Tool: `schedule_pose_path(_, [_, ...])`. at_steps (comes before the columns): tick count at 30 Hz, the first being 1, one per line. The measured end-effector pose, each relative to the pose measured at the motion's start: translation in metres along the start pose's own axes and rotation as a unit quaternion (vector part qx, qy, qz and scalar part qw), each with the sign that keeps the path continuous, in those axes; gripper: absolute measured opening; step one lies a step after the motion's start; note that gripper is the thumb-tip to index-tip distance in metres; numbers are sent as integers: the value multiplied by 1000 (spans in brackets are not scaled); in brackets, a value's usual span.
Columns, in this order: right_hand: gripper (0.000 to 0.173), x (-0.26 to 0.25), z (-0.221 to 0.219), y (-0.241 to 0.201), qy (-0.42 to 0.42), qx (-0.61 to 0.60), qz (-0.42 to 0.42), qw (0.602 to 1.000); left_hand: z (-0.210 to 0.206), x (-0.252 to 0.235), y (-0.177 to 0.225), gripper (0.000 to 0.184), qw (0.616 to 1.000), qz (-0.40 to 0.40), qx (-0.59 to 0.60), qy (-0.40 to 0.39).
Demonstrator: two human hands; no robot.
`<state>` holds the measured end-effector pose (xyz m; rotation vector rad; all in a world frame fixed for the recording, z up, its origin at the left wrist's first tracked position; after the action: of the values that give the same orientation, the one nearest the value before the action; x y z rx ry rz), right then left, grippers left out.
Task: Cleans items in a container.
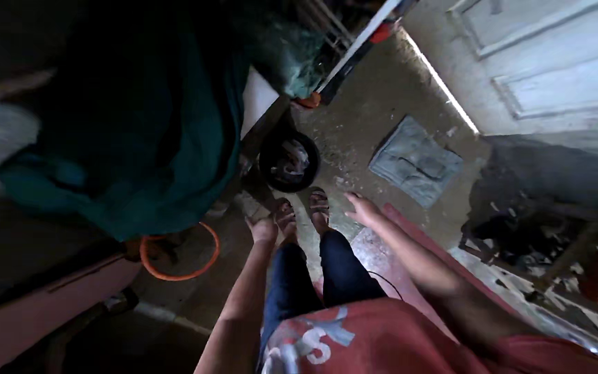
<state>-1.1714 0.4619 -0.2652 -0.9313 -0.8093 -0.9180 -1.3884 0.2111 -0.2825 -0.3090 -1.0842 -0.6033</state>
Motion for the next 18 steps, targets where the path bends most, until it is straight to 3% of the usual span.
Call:
schedule_pose_path(2, [41,55,3,52,27,-13,-59,998,-3,28,-7,35,999,-12,-36,3])
schedule_pose_path(4, [34,117,-8,105,52,-55,-98,992,3,52,-10,43,998,-28,-53,-9])
schedule_pose_path(7, [53,216,-52,179,70,-130,-161,976,31,75,-2,34,996,-15,-85,-38])
schedule_pose_path(10, [50,295,-125,230,30,-177,-254,950,61,84,10,35,996,-14,-89,-2])
schedule_pose_path(15, [46,331,-246,252,3,-288,-316,904,86,46,76,42,991,-59,-119,7])
schedule_pose_path(18, [45,314,-323,249,28,-317,-232,919,71,-8,112,42,987,-63,-146,-10])
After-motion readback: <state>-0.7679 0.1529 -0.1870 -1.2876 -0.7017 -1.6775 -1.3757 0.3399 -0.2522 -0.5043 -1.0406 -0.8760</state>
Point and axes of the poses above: each hand's wrist, its own x-axis away from the middle knuckle, its own z-axis out of the back of the hand, y = z × x, the point moved 5 cm from there along -x, towards the middle knuckle, and after that the axes turned 6 degrees about -x, right-handed, at the moved point
